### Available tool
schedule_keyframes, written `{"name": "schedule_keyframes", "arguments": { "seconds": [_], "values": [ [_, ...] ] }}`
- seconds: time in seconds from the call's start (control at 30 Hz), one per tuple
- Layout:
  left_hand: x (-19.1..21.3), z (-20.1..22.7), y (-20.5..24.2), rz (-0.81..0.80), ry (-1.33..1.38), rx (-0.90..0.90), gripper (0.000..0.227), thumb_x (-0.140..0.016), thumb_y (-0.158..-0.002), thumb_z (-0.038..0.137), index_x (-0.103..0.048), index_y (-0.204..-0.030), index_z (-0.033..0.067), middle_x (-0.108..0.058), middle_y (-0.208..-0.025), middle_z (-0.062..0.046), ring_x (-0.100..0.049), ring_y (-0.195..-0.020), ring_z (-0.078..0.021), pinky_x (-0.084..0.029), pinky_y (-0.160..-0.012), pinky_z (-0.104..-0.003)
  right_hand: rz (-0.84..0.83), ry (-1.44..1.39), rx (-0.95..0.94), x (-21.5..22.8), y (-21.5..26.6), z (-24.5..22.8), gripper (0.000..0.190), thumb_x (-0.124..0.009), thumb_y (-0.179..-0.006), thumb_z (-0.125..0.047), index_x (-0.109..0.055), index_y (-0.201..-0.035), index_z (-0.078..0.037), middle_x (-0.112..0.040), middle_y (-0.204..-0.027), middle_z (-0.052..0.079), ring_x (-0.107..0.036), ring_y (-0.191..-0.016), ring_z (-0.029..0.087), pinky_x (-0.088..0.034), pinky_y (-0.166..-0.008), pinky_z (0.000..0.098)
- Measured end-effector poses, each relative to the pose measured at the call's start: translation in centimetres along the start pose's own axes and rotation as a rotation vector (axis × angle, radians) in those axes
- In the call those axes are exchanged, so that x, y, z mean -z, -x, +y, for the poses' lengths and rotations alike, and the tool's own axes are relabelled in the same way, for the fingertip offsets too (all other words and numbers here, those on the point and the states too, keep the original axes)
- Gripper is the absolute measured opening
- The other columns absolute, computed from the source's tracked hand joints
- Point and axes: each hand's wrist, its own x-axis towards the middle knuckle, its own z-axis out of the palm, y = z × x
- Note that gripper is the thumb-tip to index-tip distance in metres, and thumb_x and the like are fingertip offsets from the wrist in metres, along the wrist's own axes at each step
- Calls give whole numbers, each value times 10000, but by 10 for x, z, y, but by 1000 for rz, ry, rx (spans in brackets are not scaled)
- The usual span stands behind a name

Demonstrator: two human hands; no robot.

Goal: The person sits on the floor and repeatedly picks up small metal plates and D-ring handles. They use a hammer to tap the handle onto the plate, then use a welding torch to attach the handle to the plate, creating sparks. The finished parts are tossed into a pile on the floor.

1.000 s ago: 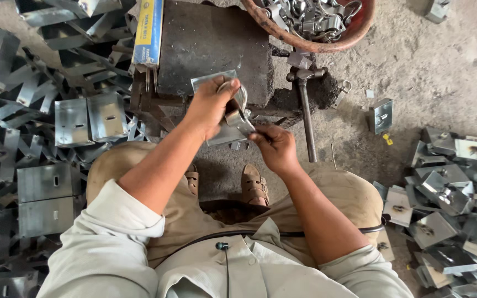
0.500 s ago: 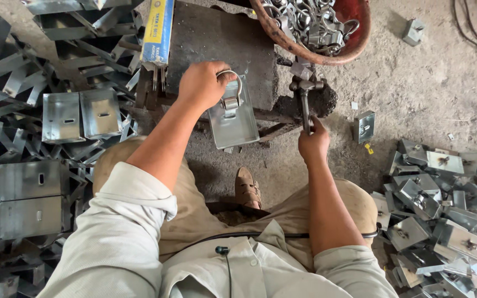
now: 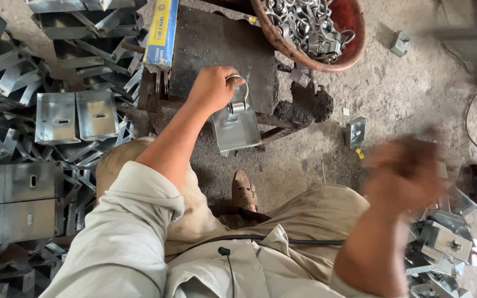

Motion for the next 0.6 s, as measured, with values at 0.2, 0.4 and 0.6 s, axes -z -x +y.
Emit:
{"name": "schedule_keyframes", "arguments": {
  "seconds": [0.2, 0.4, 0.6],
  "values": [
    [-1, -3, 0, 53, -35, -128, 125, -750, -931, 176, -781, -923, 55, -763, -837, -130, -727, -675, -279, -544, -609, -398, -60, -207, 16, 3, 35, 10, 453, -706, -966, -178, -575, -1388, -80, -720, -898, 65, -623, -585, 137, -515, -454, 264],
    [-6, -15, -7, 146, 15, -77, 116, -701, -913, 153, -765, -984, 87, -756, -865, -117, -748, -715, -281, -568, -634, -375, -828, -19, -67, -80, 67, -51, 556, -652, -979, -137, -515, -1504, -19, -726, -886, 106, -636, -564, 169, -532, -449, 276],
    [-4, -28, -4, 216, 9, -116, 150, -676, -908, 93, -781, -1012, 72, -766, -901, -155, -756, -808, -324, -587, -700, -404, -403, -139, 50, -38, 43, -68, 527, -753, -928, -81, -592, -1411, 55, -722, -898, 105, -634, -648, 92, -496, -508, 218]
  ]
}}
